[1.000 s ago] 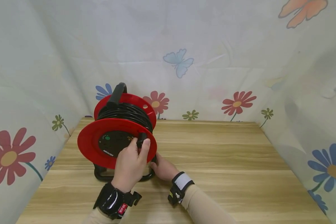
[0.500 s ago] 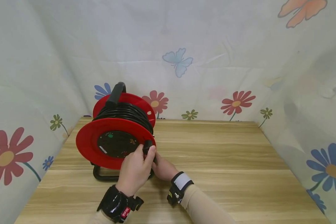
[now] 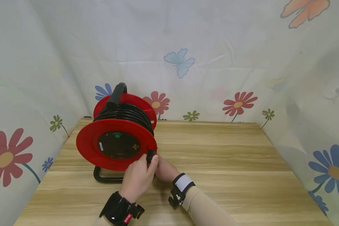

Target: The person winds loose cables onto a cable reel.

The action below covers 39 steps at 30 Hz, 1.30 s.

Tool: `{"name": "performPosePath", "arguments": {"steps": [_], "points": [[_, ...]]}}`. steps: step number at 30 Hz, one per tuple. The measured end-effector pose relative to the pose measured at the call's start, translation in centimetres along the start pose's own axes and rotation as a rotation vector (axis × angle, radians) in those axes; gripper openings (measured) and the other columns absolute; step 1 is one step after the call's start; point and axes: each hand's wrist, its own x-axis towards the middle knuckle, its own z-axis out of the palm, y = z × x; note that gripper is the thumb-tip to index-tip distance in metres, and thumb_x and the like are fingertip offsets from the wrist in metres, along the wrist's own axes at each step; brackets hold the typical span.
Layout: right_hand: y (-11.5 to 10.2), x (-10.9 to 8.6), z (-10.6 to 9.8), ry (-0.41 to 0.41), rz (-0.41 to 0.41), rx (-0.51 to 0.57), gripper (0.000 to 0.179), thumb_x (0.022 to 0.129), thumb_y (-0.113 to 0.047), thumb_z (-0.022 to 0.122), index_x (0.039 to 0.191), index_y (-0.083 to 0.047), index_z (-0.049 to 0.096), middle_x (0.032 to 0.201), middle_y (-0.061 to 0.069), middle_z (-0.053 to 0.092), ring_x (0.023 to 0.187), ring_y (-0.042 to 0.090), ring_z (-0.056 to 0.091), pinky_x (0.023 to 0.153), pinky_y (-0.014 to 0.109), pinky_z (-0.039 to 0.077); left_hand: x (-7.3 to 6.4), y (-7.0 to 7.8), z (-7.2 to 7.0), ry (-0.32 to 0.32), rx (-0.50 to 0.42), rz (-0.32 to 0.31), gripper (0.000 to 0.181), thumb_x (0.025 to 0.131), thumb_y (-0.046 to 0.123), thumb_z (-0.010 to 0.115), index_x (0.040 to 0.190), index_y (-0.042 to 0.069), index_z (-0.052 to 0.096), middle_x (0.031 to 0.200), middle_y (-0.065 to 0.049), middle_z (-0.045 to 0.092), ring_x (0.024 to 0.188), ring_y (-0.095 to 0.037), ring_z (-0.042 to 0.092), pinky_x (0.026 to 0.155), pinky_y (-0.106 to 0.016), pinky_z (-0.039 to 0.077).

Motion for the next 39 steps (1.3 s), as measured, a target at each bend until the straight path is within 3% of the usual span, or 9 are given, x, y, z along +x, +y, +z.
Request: {"name": "performPosePath", "arguments": {"steps": [5,12,22,29,39], "points": [[-0.3,-0.1,-0.2,0.008,-0.037,-0.060,0.041,0.098,-0.013,0.046,0.134,0.003,0.038,0.108,0.018,0.064,0.074,0.016,0.056,0.073,0.036,0.054,-0.3,-0.7,0.4,-0.003,0.021,0.010,0.047,0.097,0.051,0.041,0.072,0.012,0.050,0.056,-0.002,0.045,0.049,-0.016,0.044,0.046,-0.028,0.032],[-0.4,-0.2,-0.1,0.007,0.086,0.024,0.044,0.098,-0.017,0.045,0.139,-0.001,0.038,0.107,0.018,0.067,0.072,0.018,0.055,0.069,0.038,0.052,-0.6,-1.4,0.8,-0.030,0.027,-0.004,0.045,0.098,0.048,0.042,0.071,0.012,0.050,0.055,0.000,0.046,0.048,-0.014,0.042,0.044,-0.027,0.030],[-0.3,-0.2,0.4,0.035,0.081,0.027,0.041,0.099,-0.018,0.043,0.136,-0.001,0.041,0.106,0.020,0.068,0.071,0.019,0.057,0.071,0.041,0.054,-0.8,-2.3,1.2,-0.046,0.021,-0.011,0.047,0.098,0.050,0.040,0.071,0.013,0.050,0.056,-0.001,0.045,0.049,-0.014,0.043,0.045,-0.028,0.032],[-0.6,-0.3,0.0,0.012,0.152,0.063,0.045,0.101,-0.026,0.041,0.140,-0.005,0.038,0.115,0.021,0.066,0.087,0.021,0.062,0.080,0.046,0.053,-1.1,-3.1,1.6,-0.051,0.021,-0.025,0.049,0.098,0.051,0.039,0.070,0.012,0.049,0.056,-0.001,0.043,0.049,-0.015,0.043,0.044,-0.028,0.031],[-0.7,-0.3,-0.1,-0.004,0.157,0.055,0.054,0.100,-0.026,0.046,0.145,0.000,0.031,0.128,0.021,0.059,0.103,0.026,0.061,0.091,0.046,0.051,-1.6,-5.0,2.1,-0.045,0.047,-0.071,0.051,0.097,0.054,0.038,0.069,0.013,0.052,0.056,-0.001,0.045,0.053,-0.016,0.047,0.049,-0.030,0.036]]}}
